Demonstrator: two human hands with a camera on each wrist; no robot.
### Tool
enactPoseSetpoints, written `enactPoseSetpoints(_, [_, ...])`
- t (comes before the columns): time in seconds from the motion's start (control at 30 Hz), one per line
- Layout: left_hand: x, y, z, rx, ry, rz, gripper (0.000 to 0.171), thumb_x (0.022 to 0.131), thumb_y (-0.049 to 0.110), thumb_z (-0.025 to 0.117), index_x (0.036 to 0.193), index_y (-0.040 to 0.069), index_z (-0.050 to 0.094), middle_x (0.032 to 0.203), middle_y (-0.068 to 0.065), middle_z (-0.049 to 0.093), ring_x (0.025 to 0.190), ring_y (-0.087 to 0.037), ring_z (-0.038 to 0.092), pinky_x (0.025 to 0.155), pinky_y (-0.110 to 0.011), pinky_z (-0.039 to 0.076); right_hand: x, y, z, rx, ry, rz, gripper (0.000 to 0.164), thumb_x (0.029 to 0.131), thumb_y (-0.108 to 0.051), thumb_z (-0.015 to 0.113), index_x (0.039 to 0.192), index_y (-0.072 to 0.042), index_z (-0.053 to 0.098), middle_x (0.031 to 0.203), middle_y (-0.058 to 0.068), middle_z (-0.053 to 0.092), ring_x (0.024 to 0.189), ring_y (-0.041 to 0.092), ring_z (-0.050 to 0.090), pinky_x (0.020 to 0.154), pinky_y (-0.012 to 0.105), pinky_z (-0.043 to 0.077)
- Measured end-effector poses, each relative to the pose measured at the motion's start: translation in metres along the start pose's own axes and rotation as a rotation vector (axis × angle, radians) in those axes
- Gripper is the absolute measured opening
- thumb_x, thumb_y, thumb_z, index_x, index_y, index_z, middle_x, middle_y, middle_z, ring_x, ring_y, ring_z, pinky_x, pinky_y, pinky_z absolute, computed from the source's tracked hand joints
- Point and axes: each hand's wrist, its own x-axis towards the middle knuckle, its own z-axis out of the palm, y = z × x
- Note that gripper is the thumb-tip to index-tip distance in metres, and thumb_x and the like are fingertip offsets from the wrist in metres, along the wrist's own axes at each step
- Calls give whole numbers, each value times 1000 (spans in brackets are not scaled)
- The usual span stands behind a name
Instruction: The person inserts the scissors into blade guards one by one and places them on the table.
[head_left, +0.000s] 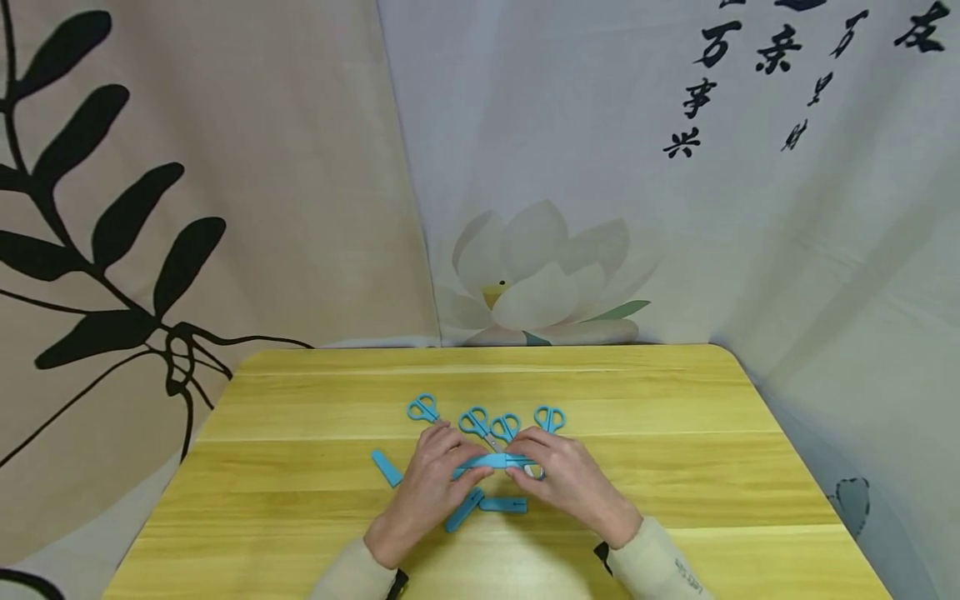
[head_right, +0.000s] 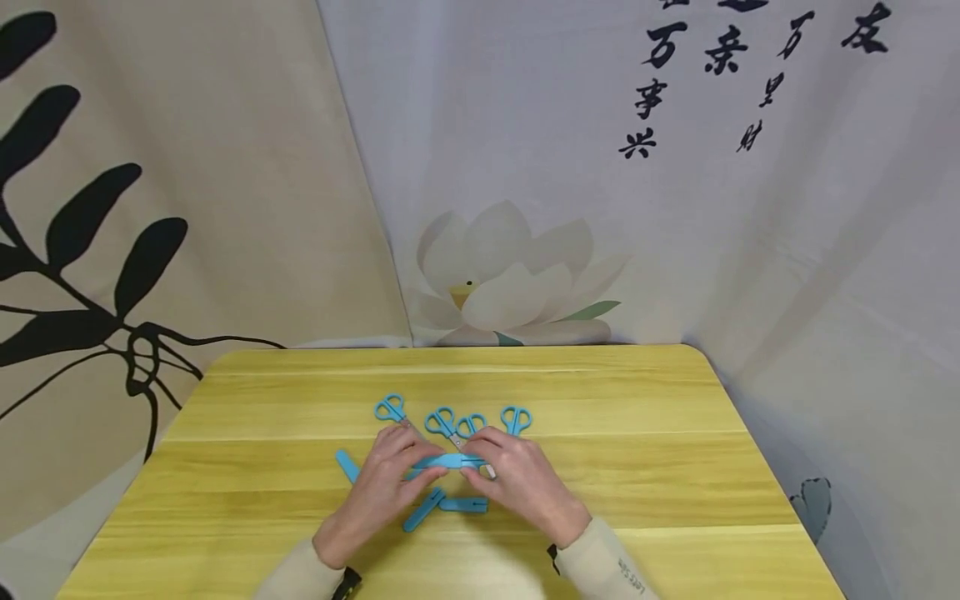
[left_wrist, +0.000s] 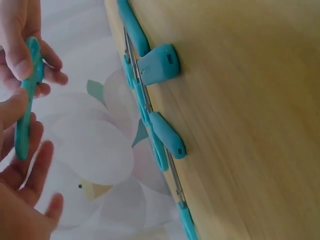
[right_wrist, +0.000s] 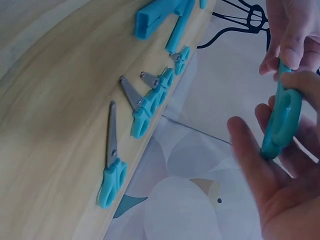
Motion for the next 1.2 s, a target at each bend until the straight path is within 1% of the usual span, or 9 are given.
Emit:
enactPoseSetpoints(0.1, [1, 1, 1, 48, -36, -30, 25, 80, 27, 90, 99, 15, 78, 99, 3, 70, 98, -17, 65, 110, -60, 40, -3, 3, 1, -45, -14, 23, 24, 83, -17, 88, 103, -11, 76, 109, 1, 73, 92, 14, 73, 73, 28, 61])
enactPoseSetpoints(0.23, [-1, -1, -1, 83, -105, -90, 50, 78, 39, 90, 117, 11, 75, 122, -5, 70, 118, -27, 62, 112, -65, 36, -8, 7, 0, -89, -33, 62, 26, 83, -18, 89, 106, -11, 76, 114, 3, 74, 98, 18, 73, 78, 33, 62])
enactPoseSetpoints(0.37, [-7, -5, -7, 116, -165, -160, 74, 84, 52, 82, 141, 9, 62, 149, -11, 56, 139, -37, 49, 115, -69, 30, -12, 11, -3, -96, -37, 107, 26, 84, -19, 88, 106, -12, 77, 116, 5, 74, 103, 22, 73, 82, 38, 62])
enactPoseSetpoints(0.5, [-13, -10, -14, 133, -205, -215, 86, 90, 67, 66, 153, 10, 49, 164, -11, 38, 151, -38, 32, 118, -69, 23, -14, 16, -7, -86, -40, 148, 27, 84, -19, 88, 107, -10, 78, 119, 7, 74, 110, 26, 72, 88, 42, 61])
enactPoseSetpoints(0.6, [-17, -13, -19, 139, -216, -241, 88, 90, 66, 67, 155, 10, 46, 167, -12, 32, 153, -37, 27, 119, -68, 19, -16, 20, -11, -87, -42, 164, 27, 84, -18, 88, 107, -10, 78, 120, 8, 74, 113, 26, 71, 91, 42, 59])
enactPoseSetpoints(0.77, [-22, -21, -27, 153, -195, -258, 87, 85, 53, 78, 152, 8, 47, 166, -14, 32, 150, -42, 30, 118, -71, 17, -20, 29, -18, -73, -19, 169, 26, 84, -14, 88, 106, -9, 77, 119, 9, 74, 112, 28, 71, 91, 42, 59])
enactPoseSetpoints(0.9, [-26, -27, -34, 169, -186, -271, 87, 88, 56, 75, 153, 6, 45, 166, -16, 33, 150, -45, 30, 117, -72, 17, -25, 37, -25, -64, -4, 189, 27, 83, -12, 88, 107, -6, 77, 118, 11, 74, 113, 32, 71, 91, 46, 59])
enactPoseSetpoints(1.03, [-32, -32, -39, 179, -186, -293, 89, 88, 60, 72, 153, 6, 45, 164, -19, 34, 150, -46, 28, 117, -73, 17, -31, 44, -33, -73, -16, 247, 27, 85, -14, 87, 108, -6, 77, 119, 12, 74, 117, 35, 68, 93, 51, 57])
enactPoseSetpoints(1.2, [-40, -38, -46, 179, -196, -324, 90, 89, 60, 72, 154, 6, 44, 166, -19, 30, 152, -44, 25, 117, -73, 17, -40, 57, -41, -68, -42, 316, 26, 88, -14, 85, 111, -7, 77, 120, 10, 74, 121, 37, 66, 96, 55, 55])
